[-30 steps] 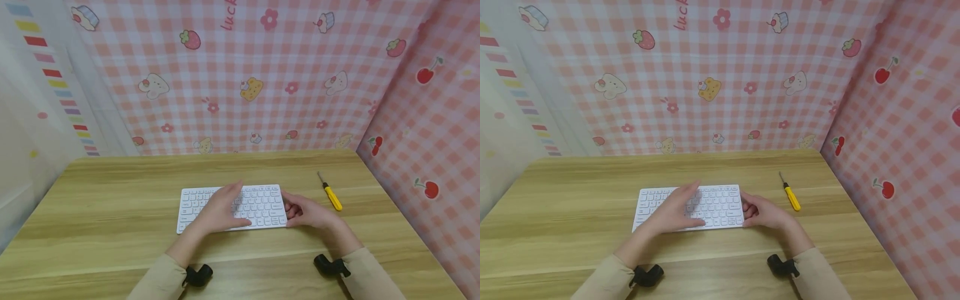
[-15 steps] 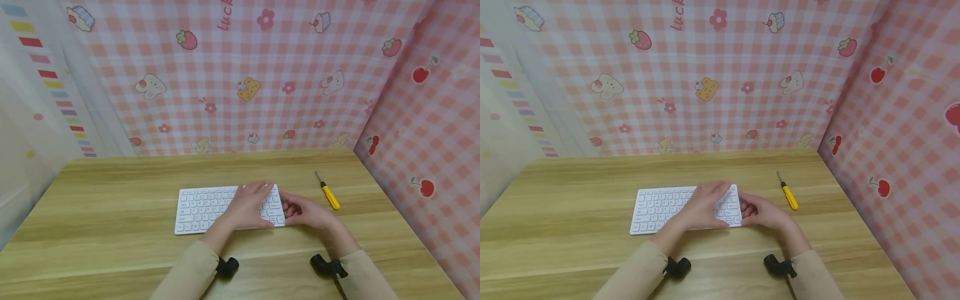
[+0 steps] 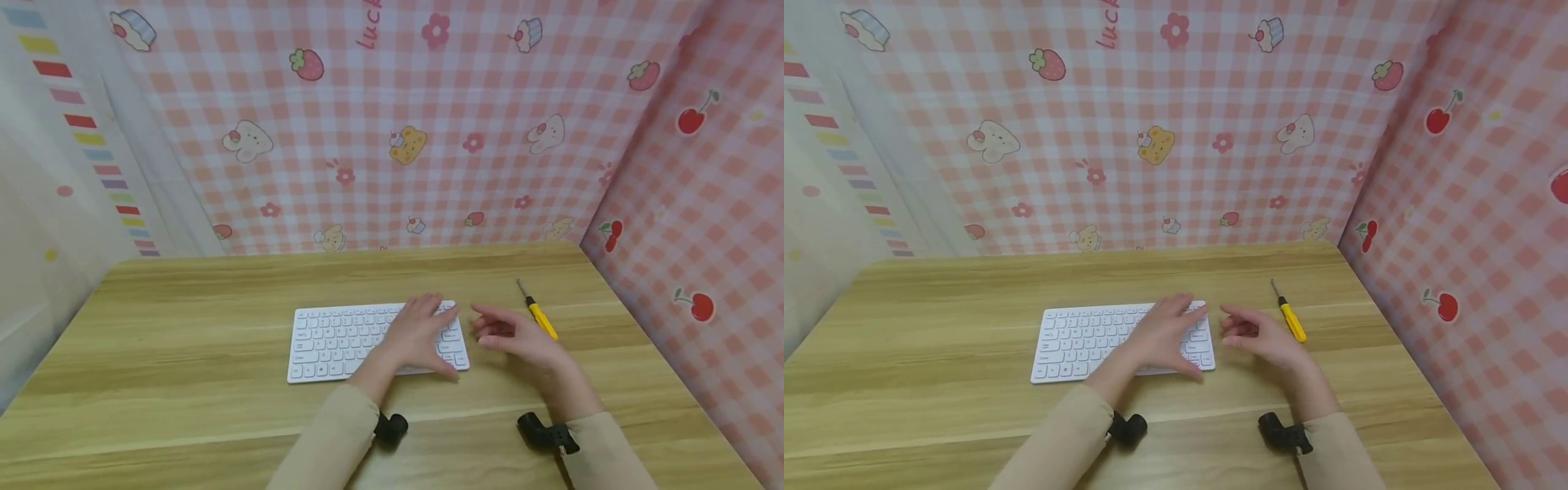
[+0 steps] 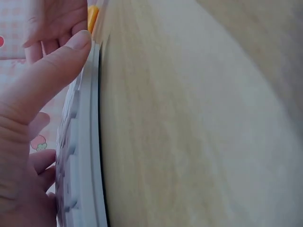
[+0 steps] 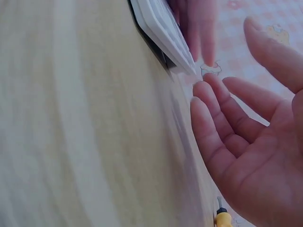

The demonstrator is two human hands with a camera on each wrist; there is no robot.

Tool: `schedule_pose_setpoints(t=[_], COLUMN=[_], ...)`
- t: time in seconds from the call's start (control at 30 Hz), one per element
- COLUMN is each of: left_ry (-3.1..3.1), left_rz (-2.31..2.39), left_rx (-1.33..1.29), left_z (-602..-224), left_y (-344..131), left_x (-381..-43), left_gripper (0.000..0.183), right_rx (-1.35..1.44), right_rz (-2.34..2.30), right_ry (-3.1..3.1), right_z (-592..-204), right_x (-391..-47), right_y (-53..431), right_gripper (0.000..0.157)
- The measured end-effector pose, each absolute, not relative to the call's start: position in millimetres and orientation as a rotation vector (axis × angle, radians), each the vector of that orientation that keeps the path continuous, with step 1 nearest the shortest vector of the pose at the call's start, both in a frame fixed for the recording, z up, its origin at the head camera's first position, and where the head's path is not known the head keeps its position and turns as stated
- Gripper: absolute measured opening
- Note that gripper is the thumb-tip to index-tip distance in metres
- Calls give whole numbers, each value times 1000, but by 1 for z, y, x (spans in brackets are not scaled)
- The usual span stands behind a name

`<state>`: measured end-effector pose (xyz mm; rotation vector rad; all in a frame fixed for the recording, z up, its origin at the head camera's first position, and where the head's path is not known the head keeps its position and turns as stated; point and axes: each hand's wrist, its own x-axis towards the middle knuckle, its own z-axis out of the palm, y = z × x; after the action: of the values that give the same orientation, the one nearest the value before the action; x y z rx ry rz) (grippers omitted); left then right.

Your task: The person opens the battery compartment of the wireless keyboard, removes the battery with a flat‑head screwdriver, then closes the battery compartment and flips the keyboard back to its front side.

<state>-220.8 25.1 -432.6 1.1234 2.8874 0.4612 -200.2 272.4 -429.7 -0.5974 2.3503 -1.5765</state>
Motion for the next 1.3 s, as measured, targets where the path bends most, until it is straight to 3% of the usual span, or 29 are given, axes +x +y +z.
schedule_pose_setpoints(t=[0.67,1.3], left_ry=[2957,2841], left_rz=[367,683], left_rx=[1174,1212], left_z=[-429,-286], left_y=[33,1], left_x=[-223,-220], left_gripper=[99,97], right_rx=[-495,-670], right_rz=[-1722,-2108], right_ry=[2451,2215], right_z=[-423,-408], right_x=[-198,-189], right_y=[282,265], right_gripper=[58,50])
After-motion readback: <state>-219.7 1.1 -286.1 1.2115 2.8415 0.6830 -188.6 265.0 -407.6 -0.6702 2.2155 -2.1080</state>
